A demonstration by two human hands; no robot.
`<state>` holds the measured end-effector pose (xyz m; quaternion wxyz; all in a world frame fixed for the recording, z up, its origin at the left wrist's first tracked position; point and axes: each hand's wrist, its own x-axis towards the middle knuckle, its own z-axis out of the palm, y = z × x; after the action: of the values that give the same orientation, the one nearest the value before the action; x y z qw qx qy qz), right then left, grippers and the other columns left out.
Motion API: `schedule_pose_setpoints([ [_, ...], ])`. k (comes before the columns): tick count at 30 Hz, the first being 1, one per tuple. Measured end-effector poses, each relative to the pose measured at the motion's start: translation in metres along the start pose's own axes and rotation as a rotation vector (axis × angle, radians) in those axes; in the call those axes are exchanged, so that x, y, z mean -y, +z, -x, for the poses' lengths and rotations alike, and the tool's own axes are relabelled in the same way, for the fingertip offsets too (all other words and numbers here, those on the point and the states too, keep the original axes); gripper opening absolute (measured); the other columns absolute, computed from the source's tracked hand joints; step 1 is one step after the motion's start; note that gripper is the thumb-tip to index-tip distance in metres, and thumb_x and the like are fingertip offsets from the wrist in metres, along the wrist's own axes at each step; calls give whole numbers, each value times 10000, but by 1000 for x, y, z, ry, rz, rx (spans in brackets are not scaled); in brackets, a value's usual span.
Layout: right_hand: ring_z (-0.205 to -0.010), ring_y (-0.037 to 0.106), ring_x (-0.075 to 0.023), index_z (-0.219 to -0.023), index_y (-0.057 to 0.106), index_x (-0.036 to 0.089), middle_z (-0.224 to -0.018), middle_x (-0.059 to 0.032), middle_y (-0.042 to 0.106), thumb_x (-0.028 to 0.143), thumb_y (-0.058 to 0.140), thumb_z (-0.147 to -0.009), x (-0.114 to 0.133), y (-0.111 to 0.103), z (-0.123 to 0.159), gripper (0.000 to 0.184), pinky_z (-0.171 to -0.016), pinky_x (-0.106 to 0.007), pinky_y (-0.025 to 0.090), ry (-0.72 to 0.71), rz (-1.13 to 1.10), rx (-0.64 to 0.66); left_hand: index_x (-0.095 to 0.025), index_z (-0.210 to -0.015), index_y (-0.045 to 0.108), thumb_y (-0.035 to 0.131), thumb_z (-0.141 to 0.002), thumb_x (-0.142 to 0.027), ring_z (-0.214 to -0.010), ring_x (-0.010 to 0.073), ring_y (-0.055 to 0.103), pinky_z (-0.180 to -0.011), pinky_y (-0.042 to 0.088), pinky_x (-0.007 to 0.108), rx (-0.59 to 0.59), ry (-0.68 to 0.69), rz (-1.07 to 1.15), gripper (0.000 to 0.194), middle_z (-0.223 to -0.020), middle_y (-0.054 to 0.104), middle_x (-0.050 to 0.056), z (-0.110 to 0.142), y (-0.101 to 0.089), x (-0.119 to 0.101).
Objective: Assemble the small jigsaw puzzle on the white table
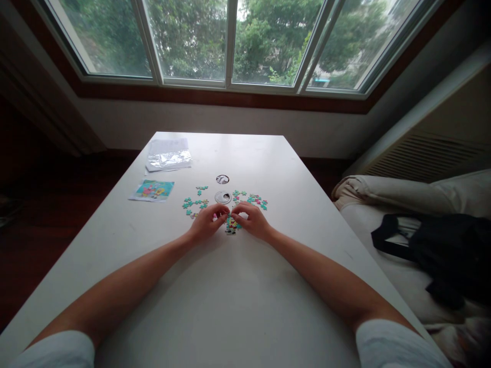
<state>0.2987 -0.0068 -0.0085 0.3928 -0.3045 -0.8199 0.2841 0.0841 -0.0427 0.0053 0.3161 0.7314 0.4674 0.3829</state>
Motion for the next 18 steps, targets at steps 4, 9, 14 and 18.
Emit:
schedule_pose_setpoints([
  [4, -816, 597, -191, -843, 690, 220, -808, -33, 684, 392, 633, -964, -3, 1, 0, 219, -797, -338, 449, 1, 5, 17, -200, -986, 692, 604, -901, -234, -771, 130, 613, -654, 449, 229, -27, 54, -57, 127, -889, 708, 22, 0, -1, -2],
  [9, -830, 597, -191, -852, 689, 223, -816, -30, 679, 366, 637, -960, -5, 1, 0, 186, -810, -335, 444, -3, 45, 39, -209, -952, 705, 627, -889, -225, -776, 134, 625, -681, 466, 232, 1, 92, -123, 102, -857, 719, 13, 0, -2, 0],
  [14, -834, 586, -193, -835, 671, 224, -809, -26, 667, 303, 631, -956, -5, 0, 0, 150, -808, -330, 435, -25, 111, 30, -224, -903, 729, 655, -864, -252, -722, 134, 626, -704, 472, 242, 1, -5, -216, 88, -801, 730, -9, -1, -5, 3],
  [18, -839, 578, -197, -838, 669, 225, -815, -26, 669, 250, 639, -938, -6, -1, 0, 108, -814, -333, 433, -38, 151, 28, -240, -885, 761, 642, -867, -296, -713, 139, 637, -735, 469, 250, 23, -66, -285, 133, -786, 742, -13, 0, -6, 0],
])
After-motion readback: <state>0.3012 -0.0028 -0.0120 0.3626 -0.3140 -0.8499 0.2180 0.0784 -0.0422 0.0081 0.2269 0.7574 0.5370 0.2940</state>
